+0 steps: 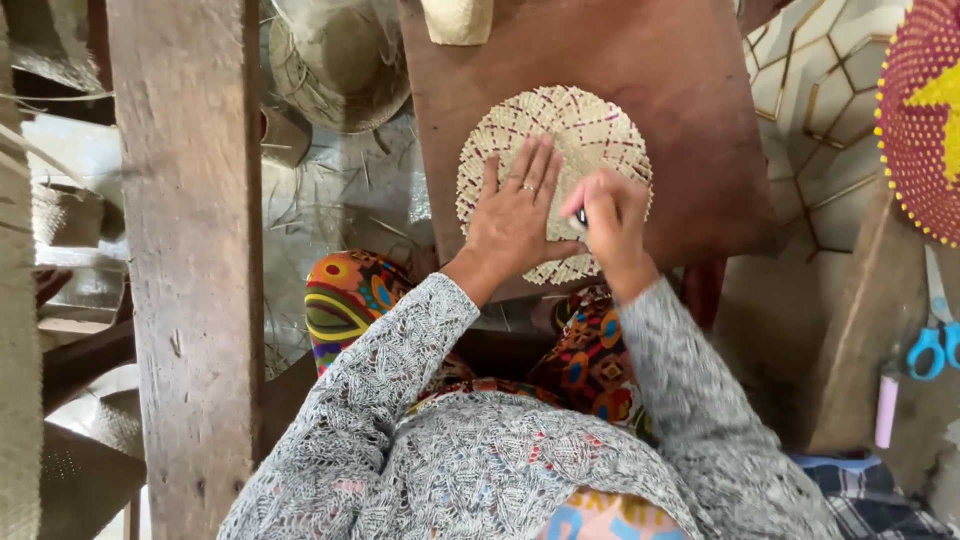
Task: Smoothing the surface of a circular woven mat using a small hand tool after managing loose fibers.
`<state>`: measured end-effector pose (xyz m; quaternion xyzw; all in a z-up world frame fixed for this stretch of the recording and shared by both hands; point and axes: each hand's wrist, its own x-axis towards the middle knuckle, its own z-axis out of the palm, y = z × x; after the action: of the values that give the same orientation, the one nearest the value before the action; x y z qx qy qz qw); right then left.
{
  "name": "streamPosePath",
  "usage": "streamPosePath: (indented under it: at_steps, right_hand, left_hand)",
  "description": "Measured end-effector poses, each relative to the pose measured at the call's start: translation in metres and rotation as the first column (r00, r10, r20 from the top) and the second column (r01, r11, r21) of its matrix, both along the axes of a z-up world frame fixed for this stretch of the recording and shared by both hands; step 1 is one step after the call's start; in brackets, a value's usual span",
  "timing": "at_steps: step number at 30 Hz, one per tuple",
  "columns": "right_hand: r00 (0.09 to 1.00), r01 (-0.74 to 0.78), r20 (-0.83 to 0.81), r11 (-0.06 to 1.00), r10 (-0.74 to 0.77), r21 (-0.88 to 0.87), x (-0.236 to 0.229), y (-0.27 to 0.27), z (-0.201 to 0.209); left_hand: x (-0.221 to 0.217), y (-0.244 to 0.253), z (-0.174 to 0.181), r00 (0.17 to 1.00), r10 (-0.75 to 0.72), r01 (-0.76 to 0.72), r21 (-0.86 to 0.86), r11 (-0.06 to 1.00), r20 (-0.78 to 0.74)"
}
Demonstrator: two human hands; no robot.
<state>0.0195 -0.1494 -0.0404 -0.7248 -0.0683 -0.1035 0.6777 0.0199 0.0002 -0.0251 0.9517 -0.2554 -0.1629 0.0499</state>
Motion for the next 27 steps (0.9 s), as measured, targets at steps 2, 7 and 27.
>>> streamPosePath:
  at_steps: [2, 7, 27]
  right_hand:
    - [0.997, 0.034, 0.07, 0.994, -0.027, -0.1, -0.008, -0.002, -0.004]
    - [0.993, 0.076, 0.097, 0.997, -0.073, -0.024, 0.04, 0.007, -0.011]
    - [0.973, 0.031, -0.23, 0.999, -0.039, -0.037, 0.039, -0.004, 0.021]
  left_hand:
    - [-0.001, -0.001, 0.004, 1.0, -0.012, 0.012, -0.012, 1.0, -0.01]
    - [-0.002, -0.001, -0.002, 1.0, -0.011, 0.011, 0.0, 1.0, -0.019]
    - [0.043, 0.036, -0.004, 0.899, -0.432, 0.432, -0.02, 0.902, -0.072]
